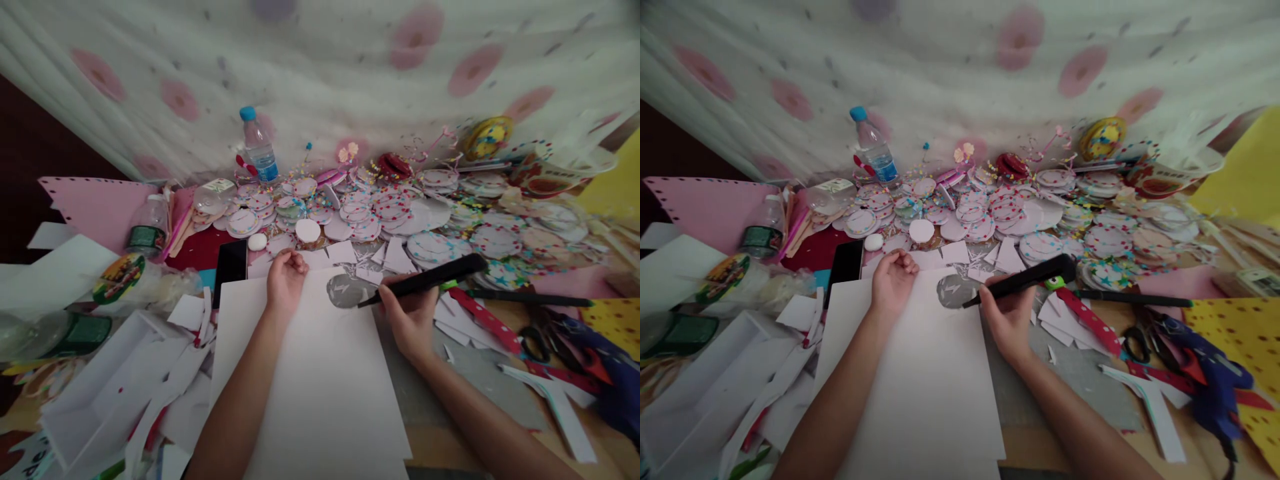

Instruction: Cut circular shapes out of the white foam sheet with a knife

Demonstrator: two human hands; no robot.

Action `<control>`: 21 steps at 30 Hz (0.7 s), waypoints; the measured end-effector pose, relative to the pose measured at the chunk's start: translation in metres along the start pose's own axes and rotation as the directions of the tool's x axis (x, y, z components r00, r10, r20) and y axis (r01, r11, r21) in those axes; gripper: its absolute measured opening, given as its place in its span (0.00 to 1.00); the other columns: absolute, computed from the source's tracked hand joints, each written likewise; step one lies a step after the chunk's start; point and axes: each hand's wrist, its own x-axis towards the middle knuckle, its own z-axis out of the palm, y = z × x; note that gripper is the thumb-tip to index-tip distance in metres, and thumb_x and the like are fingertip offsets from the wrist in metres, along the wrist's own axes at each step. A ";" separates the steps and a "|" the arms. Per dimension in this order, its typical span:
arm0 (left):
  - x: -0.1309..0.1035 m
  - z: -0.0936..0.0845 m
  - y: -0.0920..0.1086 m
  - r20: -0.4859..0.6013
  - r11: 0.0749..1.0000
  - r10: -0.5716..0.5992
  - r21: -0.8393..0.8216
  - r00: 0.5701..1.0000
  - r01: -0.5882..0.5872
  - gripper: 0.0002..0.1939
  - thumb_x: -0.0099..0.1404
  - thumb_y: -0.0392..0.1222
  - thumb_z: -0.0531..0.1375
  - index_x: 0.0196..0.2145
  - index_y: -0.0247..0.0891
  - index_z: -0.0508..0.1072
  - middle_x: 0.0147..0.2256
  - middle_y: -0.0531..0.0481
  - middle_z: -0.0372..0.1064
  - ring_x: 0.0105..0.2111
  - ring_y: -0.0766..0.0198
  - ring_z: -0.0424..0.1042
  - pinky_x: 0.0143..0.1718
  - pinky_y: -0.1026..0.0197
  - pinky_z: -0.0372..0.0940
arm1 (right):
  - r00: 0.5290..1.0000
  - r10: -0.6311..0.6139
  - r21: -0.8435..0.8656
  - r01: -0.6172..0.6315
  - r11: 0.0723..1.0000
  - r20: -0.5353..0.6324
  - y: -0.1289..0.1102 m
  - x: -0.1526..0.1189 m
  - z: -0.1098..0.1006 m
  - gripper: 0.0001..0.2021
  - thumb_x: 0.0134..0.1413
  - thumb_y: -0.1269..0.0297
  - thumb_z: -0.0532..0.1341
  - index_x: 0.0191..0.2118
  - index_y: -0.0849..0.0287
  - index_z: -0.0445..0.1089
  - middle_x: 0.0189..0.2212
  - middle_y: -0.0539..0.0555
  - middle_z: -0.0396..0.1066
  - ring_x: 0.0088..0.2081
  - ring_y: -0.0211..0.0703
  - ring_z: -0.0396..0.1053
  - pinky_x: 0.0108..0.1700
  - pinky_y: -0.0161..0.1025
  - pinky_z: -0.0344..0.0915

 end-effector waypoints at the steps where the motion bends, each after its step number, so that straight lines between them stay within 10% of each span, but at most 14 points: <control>1: 0.001 0.000 0.000 0.003 1.000 0.007 0.021 1.000 -0.007 0.03 0.52 0.37 0.58 0.25 0.36 0.67 0.21 0.55 0.60 0.20 0.72 0.59 0.25 0.68 0.57 | 0.999 0.021 0.025 -0.020 0.999 -0.031 -0.001 0.002 -0.002 0.17 0.50 0.64 0.68 0.40 0.52 0.58 0.31 0.47 0.67 0.21 0.34 0.62 0.18 0.33 0.60; 11: -0.004 0.002 -0.001 0.145 0.833 0.245 0.474 0.959 -0.285 0.07 0.58 0.46 0.53 0.28 0.40 0.63 0.23 0.54 0.59 0.22 0.67 0.61 0.27 0.63 0.58 | 0.998 0.062 0.009 -0.063 0.998 0.007 -0.019 0.006 -0.014 0.10 0.55 0.59 0.65 0.34 0.55 0.63 0.18 0.40 0.58 0.14 0.30 0.55 0.15 0.30 0.54; 21: -0.026 0.005 -0.004 0.541 -0.063 0.246 0.837 0.804 -0.544 0.04 0.61 0.36 0.56 0.30 0.39 0.70 0.34 0.44 0.70 0.43 0.50 0.66 0.50 0.46 0.55 | 0.995 -0.053 -0.341 0.078 0.937 0.082 -0.029 0.015 -0.001 0.17 0.57 0.50 0.59 0.29 0.59 0.71 0.16 0.46 0.62 0.19 0.35 0.60 0.22 0.34 0.57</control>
